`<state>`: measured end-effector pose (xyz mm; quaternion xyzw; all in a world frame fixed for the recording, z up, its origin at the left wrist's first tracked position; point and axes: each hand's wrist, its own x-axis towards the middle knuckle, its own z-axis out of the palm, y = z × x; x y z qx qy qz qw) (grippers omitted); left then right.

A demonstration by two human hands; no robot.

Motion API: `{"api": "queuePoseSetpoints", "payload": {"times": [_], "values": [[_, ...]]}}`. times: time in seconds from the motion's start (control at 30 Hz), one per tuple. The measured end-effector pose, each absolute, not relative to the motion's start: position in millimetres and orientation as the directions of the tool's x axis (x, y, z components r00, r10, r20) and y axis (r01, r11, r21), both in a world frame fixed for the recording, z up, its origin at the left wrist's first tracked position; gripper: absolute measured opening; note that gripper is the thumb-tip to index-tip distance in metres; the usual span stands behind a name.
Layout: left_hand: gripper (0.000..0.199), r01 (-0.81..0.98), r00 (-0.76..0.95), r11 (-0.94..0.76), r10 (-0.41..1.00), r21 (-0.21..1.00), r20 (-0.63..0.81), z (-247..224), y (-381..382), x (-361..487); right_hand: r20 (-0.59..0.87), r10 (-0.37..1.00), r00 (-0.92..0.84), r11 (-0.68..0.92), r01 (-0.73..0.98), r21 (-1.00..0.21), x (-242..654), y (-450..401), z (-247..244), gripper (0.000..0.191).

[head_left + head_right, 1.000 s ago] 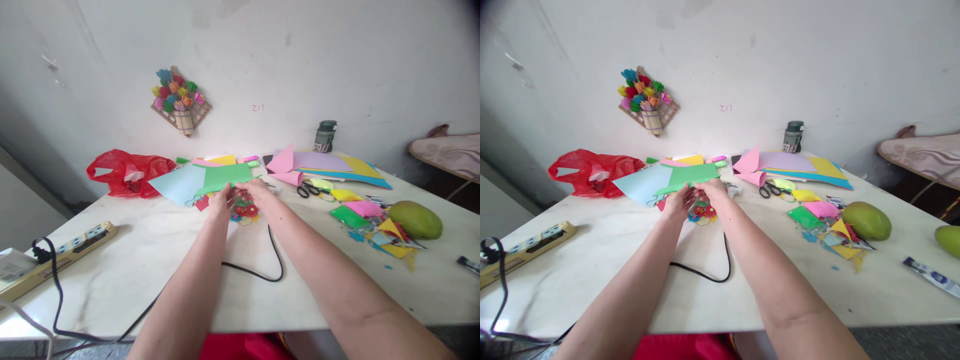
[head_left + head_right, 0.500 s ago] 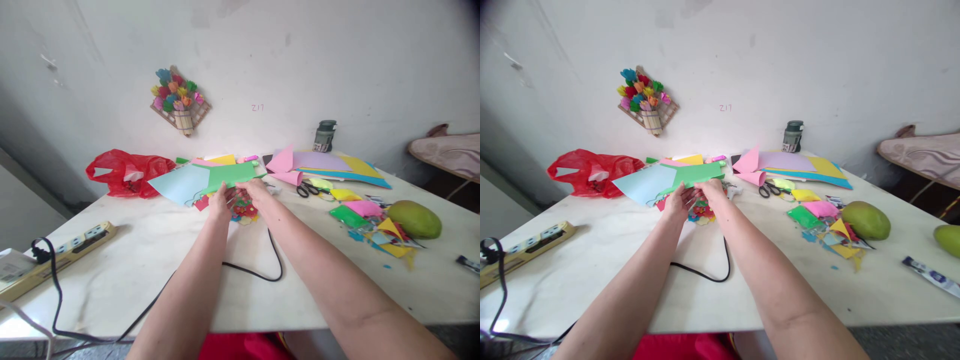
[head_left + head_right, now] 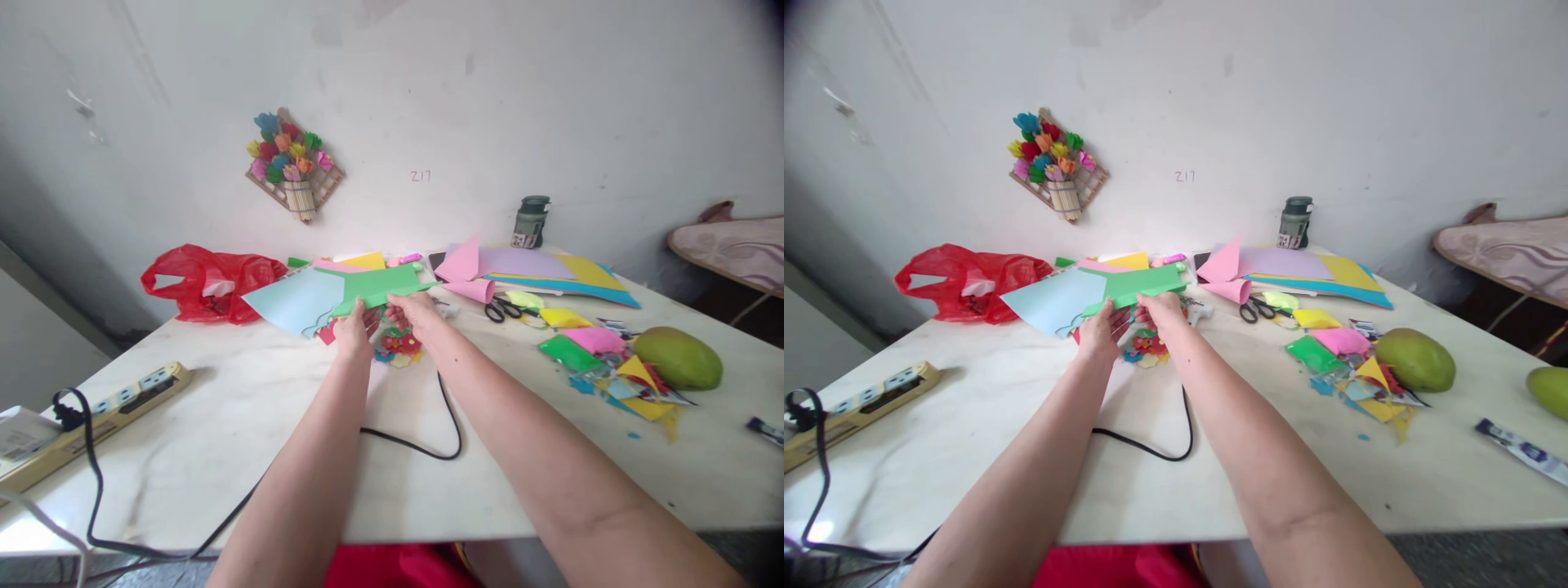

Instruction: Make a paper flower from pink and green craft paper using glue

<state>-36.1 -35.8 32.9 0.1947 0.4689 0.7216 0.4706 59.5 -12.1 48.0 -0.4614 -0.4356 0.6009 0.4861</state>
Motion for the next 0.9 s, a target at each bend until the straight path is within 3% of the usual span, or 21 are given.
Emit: {"api": "queuePoseSetpoints", "payload": {"times": [0.13,0.37,0.6,0.9], "values": [[0.017,-0.493,-0.445,-0.103,0.883,0.864,-0.149,31.9,-36.7,-35.5,-0.134,0.974,-0.182,-0.165,-0.166,-0.972,58.3,-14.1,49.2,0.019],[0.022,-0.49,-0.429,-0.065,0.886,0.869,-0.176,28.1,-34.1,-38.0,-0.092,0.995,-0.025,-0.095,-0.145,-0.985,57.8,-10.3,46.1,0.02],[0.018,-0.479,-0.413,-0.084,0.9,0.874,-0.14,28.5,-34.3,-36.1,-0.145,0.976,-0.161,-0.17,-0.153,-0.974,58.1,-15.4,50.3,0.016],[0.021,-0.435,-0.488,-0.119,0.864,0.892,-0.122,31.3,-38.6,-36.8,-0.085,0.996,-0.034,-0.088,-0.105,-0.991,56.6,-12.4,46.2,0.021]]}}
